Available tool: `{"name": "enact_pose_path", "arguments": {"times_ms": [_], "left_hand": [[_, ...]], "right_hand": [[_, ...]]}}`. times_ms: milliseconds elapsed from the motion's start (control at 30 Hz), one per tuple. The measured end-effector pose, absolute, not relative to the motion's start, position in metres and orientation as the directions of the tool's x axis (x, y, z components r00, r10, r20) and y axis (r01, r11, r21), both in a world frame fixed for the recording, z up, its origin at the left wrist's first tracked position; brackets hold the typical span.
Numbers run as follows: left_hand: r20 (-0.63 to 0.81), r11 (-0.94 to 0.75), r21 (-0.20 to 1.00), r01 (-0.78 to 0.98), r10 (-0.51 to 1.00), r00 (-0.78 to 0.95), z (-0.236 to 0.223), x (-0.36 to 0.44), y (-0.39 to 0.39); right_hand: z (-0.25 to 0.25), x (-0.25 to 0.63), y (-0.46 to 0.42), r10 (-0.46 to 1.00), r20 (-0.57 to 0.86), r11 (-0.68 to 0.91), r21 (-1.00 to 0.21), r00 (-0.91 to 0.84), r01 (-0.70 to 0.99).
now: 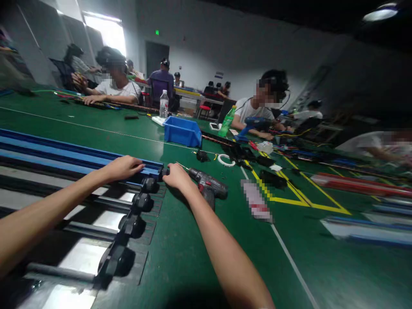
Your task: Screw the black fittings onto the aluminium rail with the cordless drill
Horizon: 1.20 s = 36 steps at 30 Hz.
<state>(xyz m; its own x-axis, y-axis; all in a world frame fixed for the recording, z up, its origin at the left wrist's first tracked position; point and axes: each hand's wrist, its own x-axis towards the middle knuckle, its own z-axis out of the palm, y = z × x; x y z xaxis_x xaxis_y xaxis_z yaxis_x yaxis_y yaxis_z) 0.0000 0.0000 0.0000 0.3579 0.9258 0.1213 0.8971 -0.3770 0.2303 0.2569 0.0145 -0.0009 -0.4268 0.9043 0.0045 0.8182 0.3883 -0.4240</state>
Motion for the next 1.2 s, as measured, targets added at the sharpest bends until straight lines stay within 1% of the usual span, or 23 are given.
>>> {"name": "enact_pose_path", "arguments": {"times_ms": [167, 433, 867, 1200], "left_hand": [[0.077, -0.380, 0.262, 0.887, 0.924, 0.373, -0.004, -0.002, 0.004], [0.046, -0.358, 0.276, 0.892, 0.932, 0.360, -0.007, -0.003, 0.006], [0.066, -0.337, 0.249, 0.908, 0.941, 0.331, -0.009, -0.002, 0.008], [0.066, -0.329, 0.221, 0.918, 0.944, 0.323, -0.011, -0.005, 0.014]], "right_hand": [[-0.007, 0.253, 0.018, 0.875, -0.024, 0.415, -0.476, -0.484, 0.775], [-0.012, 0.251, 0.018, 0.854, -0.009, 0.432, -0.545, -0.521, 0.718], [-0.007, 0.248, 0.012, 0.856, 0.001, 0.443, -0.517, -0.518, 0.732], [-0.003, 0.233, 0.006, 0.879, -0.017, 0.404, -0.503, -0.476, 0.764]]}}
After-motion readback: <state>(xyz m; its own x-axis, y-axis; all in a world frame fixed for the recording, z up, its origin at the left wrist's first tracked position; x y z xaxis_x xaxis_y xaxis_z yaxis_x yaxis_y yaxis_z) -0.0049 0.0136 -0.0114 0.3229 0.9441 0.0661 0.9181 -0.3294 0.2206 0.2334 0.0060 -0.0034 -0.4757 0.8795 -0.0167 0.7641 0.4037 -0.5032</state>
